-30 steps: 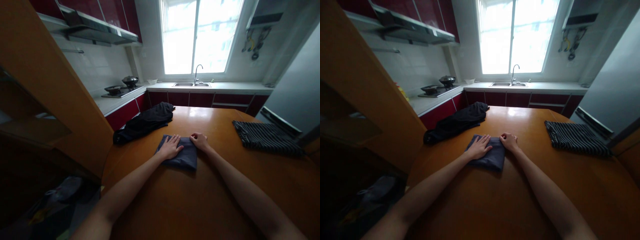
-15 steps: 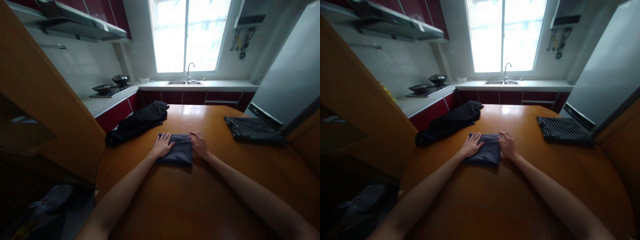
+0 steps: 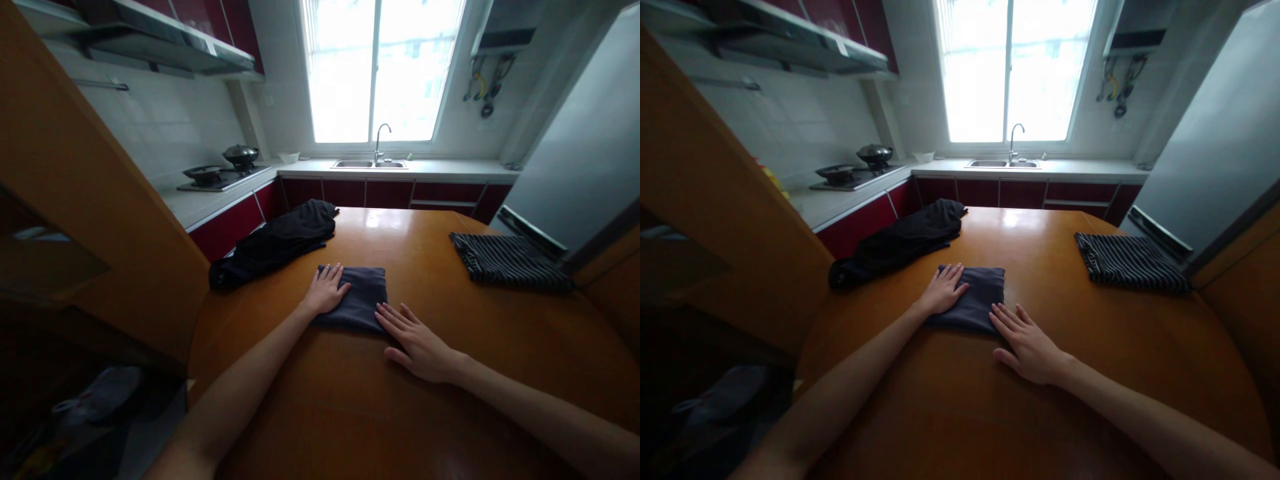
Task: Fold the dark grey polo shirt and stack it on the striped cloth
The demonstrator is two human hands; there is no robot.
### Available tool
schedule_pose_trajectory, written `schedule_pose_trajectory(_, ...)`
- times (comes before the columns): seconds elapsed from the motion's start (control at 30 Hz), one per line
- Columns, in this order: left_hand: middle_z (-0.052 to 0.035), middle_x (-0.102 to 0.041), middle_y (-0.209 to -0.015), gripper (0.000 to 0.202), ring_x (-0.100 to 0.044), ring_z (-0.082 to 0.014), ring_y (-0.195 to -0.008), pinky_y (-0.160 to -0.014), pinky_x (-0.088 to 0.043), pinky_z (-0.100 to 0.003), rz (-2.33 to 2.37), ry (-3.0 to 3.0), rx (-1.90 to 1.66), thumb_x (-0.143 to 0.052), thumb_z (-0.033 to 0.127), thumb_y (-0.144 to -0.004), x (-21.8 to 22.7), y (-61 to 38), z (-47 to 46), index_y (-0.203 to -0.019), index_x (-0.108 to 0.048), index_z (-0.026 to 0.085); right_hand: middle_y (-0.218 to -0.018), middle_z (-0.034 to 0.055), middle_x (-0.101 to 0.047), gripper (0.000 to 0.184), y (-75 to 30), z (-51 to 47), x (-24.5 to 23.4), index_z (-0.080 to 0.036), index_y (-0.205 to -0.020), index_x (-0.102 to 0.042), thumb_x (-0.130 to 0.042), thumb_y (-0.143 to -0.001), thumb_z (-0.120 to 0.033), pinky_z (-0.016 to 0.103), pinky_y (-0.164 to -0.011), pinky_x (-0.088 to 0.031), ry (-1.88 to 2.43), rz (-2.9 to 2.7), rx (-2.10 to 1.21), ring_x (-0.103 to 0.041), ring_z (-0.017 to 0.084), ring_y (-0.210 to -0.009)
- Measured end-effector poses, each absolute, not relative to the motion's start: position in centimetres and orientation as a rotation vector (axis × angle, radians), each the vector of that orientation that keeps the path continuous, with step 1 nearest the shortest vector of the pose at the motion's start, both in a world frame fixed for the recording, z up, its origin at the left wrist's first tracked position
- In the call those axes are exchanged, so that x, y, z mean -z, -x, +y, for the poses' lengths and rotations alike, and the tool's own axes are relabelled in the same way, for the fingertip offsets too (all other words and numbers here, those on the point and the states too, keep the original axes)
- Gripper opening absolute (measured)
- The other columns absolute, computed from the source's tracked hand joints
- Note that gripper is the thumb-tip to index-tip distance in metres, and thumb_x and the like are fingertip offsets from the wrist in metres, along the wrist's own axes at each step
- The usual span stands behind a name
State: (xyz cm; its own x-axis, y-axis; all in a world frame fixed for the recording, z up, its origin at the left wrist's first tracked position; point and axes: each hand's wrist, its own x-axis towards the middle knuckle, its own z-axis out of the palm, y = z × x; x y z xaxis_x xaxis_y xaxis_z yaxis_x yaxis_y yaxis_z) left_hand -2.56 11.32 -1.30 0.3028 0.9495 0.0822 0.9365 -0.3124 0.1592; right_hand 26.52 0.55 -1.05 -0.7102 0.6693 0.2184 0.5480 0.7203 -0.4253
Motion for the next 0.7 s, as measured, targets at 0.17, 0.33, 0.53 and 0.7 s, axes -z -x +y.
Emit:
schedule_pose_trajectory(0.17,-0.0073,-0.026,-0.164,0.069,-0.019,-0.0323,-0.152,-0.121,-0.014,-0.054,1.802,-2.476,-0.237,-0.027,0.060,-0.100,1.0,2.4,11.3,-0.158,-0.028,0.021,-0.159,0.0084,-0.036,0.054,-23.9,4.1,0.1,-0.024,-0.154,-0.039,-0.030,-0.105,-0.043,0.051,-0.123,-0.019,1.074,-2.298,-0.380,-0.028,0.022,-0.149)
schedule_pose_trajectory(0.33,-0.0065,-0.026,-0.164,0.066,-0.019,-0.0319,-0.152,-0.121,-0.017,-0.053,1.815,-2.502,-0.228,-0.029,0.058,-0.101,1.1,2.5,11.5,-0.157,-0.030,0.022,-0.161,0.0143,-0.031,0.061,-19.8,11.2,0.7,-0.014,-0.153,-0.039,-0.036,-0.102,-0.048,0.050,-0.122,-0.021,1.187,-2.307,-0.332,-0.022,0.027,-0.151)
schedule_pose_trajectory(0.53,-0.0072,-0.027,-0.163,0.068,-0.020,-0.0323,-0.151,-0.120,-0.017,-0.055,1.815,-2.514,-0.237,-0.029,0.058,-0.100,1.1,2.7,11.7,-0.157,-0.031,0.021,-0.155,0.0110,-0.044,0.057,-22.2,14.7,2.5,-0.019,-0.150,-0.044,-0.032,-0.103,-0.049,0.047,-0.121,-0.021,1.245,-2.401,-0.361,-0.034,0.024,-0.147)
schedule_pose_trajectory(0.7,-0.0055,-0.026,-0.164,0.067,-0.018,-0.0319,-0.152,-0.121,-0.015,-0.054,1.802,-2.479,-0.232,-0.029,0.059,-0.100,0.9,2.6,11.7,-0.157,-0.032,0.023,-0.156,0.0089,-0.043,0.052,-24.9,16.0,3.1,-0.021,-0.144,-0.053,-0.027,-0.104,-0.043,0.050,-0.121,-0.022,1.345,-2.303,-0.353,-0.030,0.024,-0.148)
